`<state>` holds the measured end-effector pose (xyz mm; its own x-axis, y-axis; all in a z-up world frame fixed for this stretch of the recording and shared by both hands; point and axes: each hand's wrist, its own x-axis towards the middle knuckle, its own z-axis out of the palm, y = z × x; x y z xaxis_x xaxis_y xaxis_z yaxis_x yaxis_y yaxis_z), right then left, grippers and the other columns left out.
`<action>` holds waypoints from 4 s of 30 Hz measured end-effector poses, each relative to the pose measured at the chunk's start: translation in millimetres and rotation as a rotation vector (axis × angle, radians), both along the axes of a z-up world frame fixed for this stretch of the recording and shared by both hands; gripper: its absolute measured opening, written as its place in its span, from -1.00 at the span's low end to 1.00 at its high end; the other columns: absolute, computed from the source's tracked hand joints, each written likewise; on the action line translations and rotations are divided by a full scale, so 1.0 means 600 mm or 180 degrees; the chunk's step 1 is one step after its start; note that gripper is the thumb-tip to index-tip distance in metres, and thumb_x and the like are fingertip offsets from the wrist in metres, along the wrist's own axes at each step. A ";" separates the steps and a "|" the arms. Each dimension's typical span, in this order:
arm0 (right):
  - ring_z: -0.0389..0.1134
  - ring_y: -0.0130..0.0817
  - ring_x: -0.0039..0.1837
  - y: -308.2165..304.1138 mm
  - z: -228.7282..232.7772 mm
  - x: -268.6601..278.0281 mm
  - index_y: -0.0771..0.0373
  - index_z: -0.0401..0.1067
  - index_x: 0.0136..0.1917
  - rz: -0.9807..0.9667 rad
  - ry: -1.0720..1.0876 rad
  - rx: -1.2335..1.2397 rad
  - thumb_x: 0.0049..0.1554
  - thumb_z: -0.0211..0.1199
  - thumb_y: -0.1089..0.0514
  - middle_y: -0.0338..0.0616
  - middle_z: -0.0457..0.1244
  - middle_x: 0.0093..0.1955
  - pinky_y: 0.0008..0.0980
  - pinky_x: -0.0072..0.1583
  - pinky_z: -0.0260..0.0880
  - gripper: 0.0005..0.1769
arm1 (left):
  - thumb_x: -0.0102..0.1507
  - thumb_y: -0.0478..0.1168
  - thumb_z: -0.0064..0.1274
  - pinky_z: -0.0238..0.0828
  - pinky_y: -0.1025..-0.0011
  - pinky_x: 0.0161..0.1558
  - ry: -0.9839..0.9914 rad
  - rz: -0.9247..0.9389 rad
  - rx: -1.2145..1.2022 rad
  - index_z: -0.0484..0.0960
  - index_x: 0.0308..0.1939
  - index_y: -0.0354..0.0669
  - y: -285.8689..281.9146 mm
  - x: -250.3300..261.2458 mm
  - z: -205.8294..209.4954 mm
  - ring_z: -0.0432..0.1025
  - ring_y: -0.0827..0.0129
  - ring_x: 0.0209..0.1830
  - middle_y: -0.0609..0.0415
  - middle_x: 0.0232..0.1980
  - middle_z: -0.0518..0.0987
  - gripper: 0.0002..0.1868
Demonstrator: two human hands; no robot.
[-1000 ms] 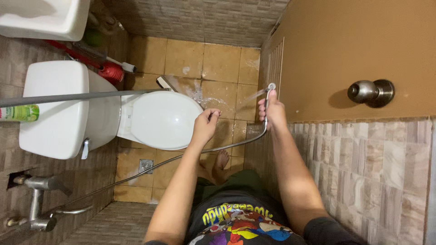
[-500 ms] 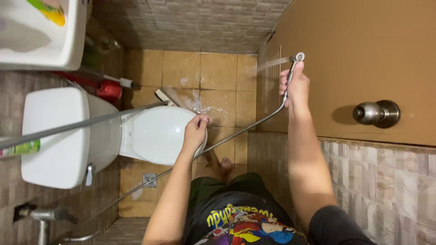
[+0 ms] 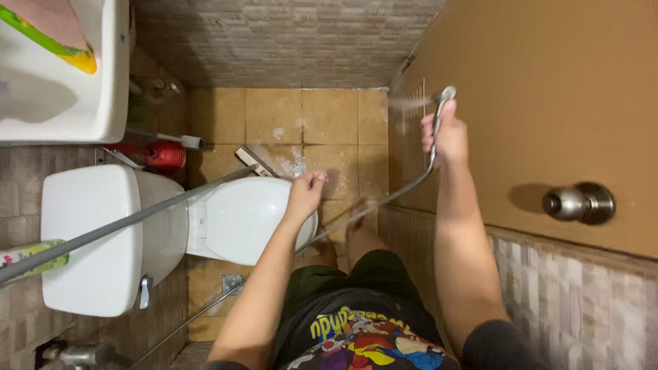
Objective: The person empties a small trash bin by transferring its contents into a plastic bag, replaces the liner with a new one, and then uses a spray bottle and a brush tool with a long handle to scrub the floor around the toilet and sink while rinsing with a water sprayer.
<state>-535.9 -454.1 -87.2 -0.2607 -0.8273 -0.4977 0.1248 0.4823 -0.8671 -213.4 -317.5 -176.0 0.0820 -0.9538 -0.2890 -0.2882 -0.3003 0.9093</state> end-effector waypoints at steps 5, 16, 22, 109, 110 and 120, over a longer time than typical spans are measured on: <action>0.14 -0.49 -0.52 0.017 0.013 0.072 0.28 0.45 -0.19 0.1045 -0.0248 0.0605 0.30 -0.15 -0.41 -0.27 0.18 -0.50 -0.43 -0.46 0.15 -0.26 | 0.38 -0.14 -0.01 0.48 0.37 -0.02 -0.0168 0.0028 0.0092 0.66 0.05 -0.25 -0.075 -0.047 -0.120 0.58 0.32 -0.10 -0.09 -0.10 0.71 -0.70; 0.04 -0.52 -0.50 -0.014 0.067 0.211 0.35 0.40 -0.14 0.2413 -0.0548 0.0863 0.32 -0.07 -0.33 -0.27 0.14 -0.45 -0.48 -0.45 0.06 -0.32 | 0.32 -0.43 0.01 0.57 0.25 -0.17 0.2789 0.2295 0.0852 0.56 -0.11 -0.36 -0.262 -0.082 -0.203 0.56 0.18 -0.23 -0.14 -0.14 0.67 -0.91; 0.09 -0.46 -0.46 -0.073 0.031 0.217 0.33 0.38 -0.11 0.2181 -0.0653 0.1121 0.36 -0.18 -0.32 -0.23 0.14 -0.44 -0.46 -0.42 0.12 -0.32 | 0.29 -0.44 0.02 0.65 0.37 -0.28 0.2576 0.2303 0.0615 0.60 -0.07 -0.34 -0.276 -0.063 -0.150 0.61 0.26 -0.34 -0.17 -0.17 0.67 -0.85; 0.04 -0.48 -0.47 -0.160 -0.125 -0.012 0.30 0.43 -0.13 0.1226 -0.0036 0.0905 0.37 -0.25 -0.36 -0.23 0.13 -0.40 -0.44 -0.42 0.06 -0.25 | 0.42 0.04 0.02 -0.03 0.46 -0.48 0.1036 0.3846 -0.0710 0.38 -0.58 -0.18 -0.070 0.107 0.147 0.07 0.56 -0.53 0.26 -0.56 0.25 -0.46; 0.03 -0.49 -0.47 -0.149 -0.128 -0.009 0.29 0.41 -0.12 0.1262 -0.0195 0.0986 0.38 -0.22 -0.35 -0.24 0.14 -0.40 -0.45 -0.42 0.03 -0.28 | 0.42 0.04 0.02 -0.03 0.46 -0.48 0.1039 0.3844 -0.0714 0.38 -0.58 -0.18 -0.068 0.108 0.147 0.07 0.56 -0.53 0.26 -0.56 0.25 -0.46; 0.04 -0.51 -0.45 -0.118 -0.189 -0.016 0.33 0.45 -0.05 0.0553 -0.0563 0.0756 0.36 -0.20 -0.42 -0.26 0.17 -0.37 -0.47 -0.39 0.06 -0.22 | 0.44 0.03 0.00 0.08 0.45 -0.41 0.1214 0.3880 -0.1078 0.30 -0.57 -0.10 -0.052 0.117 0.144 0.12 0.54 -0.50 0.24 -0.53 0.29 -0.47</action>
